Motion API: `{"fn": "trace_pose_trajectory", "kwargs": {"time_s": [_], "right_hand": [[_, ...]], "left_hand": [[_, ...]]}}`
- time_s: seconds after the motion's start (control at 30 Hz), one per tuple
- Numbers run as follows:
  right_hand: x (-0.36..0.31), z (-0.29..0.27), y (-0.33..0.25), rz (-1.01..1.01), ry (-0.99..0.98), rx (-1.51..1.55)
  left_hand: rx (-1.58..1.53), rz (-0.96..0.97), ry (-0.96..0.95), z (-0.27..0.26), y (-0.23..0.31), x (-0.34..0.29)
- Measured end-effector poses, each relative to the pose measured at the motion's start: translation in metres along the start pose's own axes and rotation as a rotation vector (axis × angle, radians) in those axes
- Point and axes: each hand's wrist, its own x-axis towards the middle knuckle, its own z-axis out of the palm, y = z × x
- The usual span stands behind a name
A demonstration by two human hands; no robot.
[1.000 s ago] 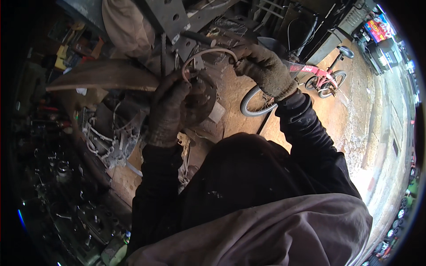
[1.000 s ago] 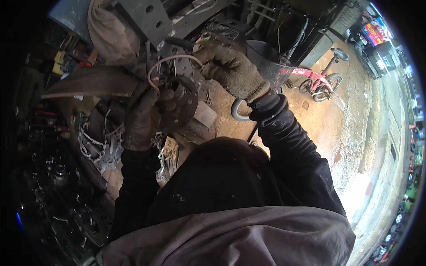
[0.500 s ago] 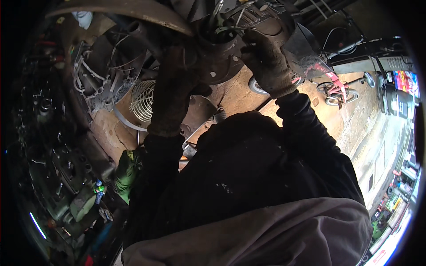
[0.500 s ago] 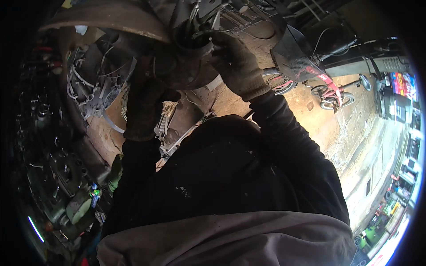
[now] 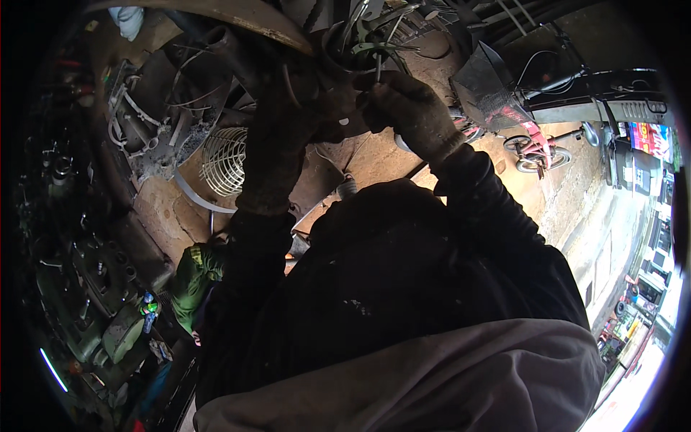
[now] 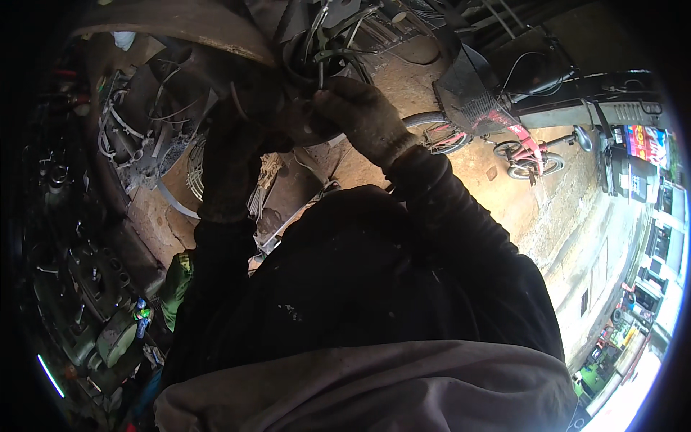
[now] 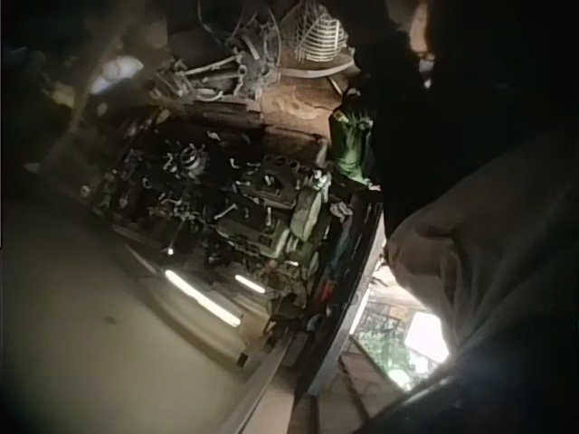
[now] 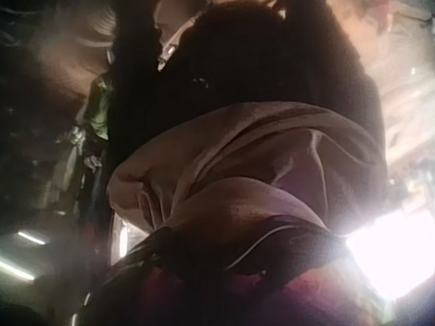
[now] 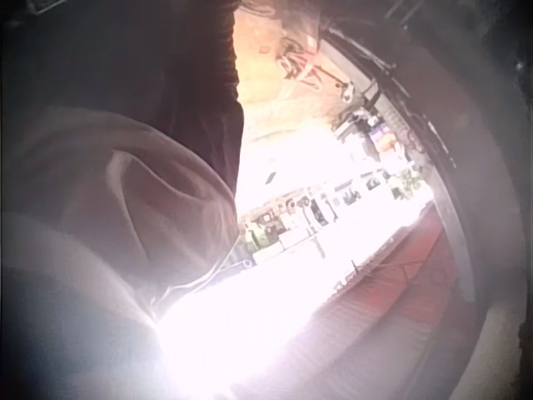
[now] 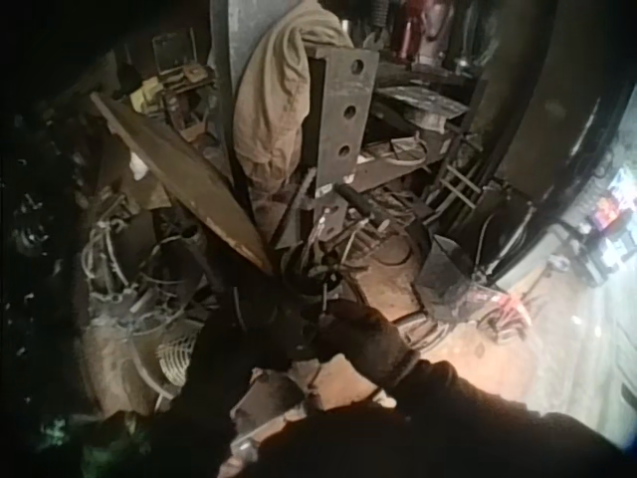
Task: The person, wearing gloves, handles and prepares various metal wire components and a larger circular metal part by picking them up and checking their connections.
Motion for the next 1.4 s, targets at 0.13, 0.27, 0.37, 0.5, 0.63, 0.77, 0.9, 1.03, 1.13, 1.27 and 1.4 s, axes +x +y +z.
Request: {"fn": "trace_pose_trajectory", "kwargs": {"time_s": [0.13,0.27,0.37,0.5,0.63,0.77,0.9,1.03,1.13,1.27,1.4], "right_hand": [[0.001,0.005,0.0,0.158,-0.032,-0.022],[0.008,0.008,0.042,-0.045,-0.143,-0.312],[0.006,0.014,0.056,0.297,-0.044,-0.043],[-0.011,0.015,0.054,0.357,-0.038,0.032],[-0.017,0.013,0.067,0.427,-0.004,0.051],[-0.02,0.012,0.07,0.39,-0.006,0.061],[-0.025,0.012,0.069,0.382,0.053,0.075],[-0.028,0.009,0.073,0.383,0.048,0.075],[-0.027,-0.001,0.091,0.203,-0.03,-0.079],[-0.023,0.004,0.079,0.375,0.025,0.034],[-0.02,0.007,0.079,0.368,0.025,0.072]], "left_hand": [[0.248,-0.213,-0.016,-0.026,-0.007,-0.021],[0.231,-0.421,0.114,-0.037,-0.012,-0.038],[0.173,-0.431,0.201,-0.063,-0.041,-0.044],[0.196,-0.415,0.232,-0.079,-0.053,-0.035],[0.272,-0.438,0.227,-0.078,-0.05,-0.011],[0.396,-0.452,0.244,-0.078,-0.054,0.004],[0.501,-0.458,0.237,-0.074,-0.057,0.015],[0.99,-0.227,0.246,-0.082,-0.068,0.028],[1.016,-0.234,0.307,-0.094,-0.078,0.038],[0.97,-0.331,0.204,-0.106,-0.081,0.042],[0.967,-0.328,0.193,-0.099,-0.082,0.041]]}}
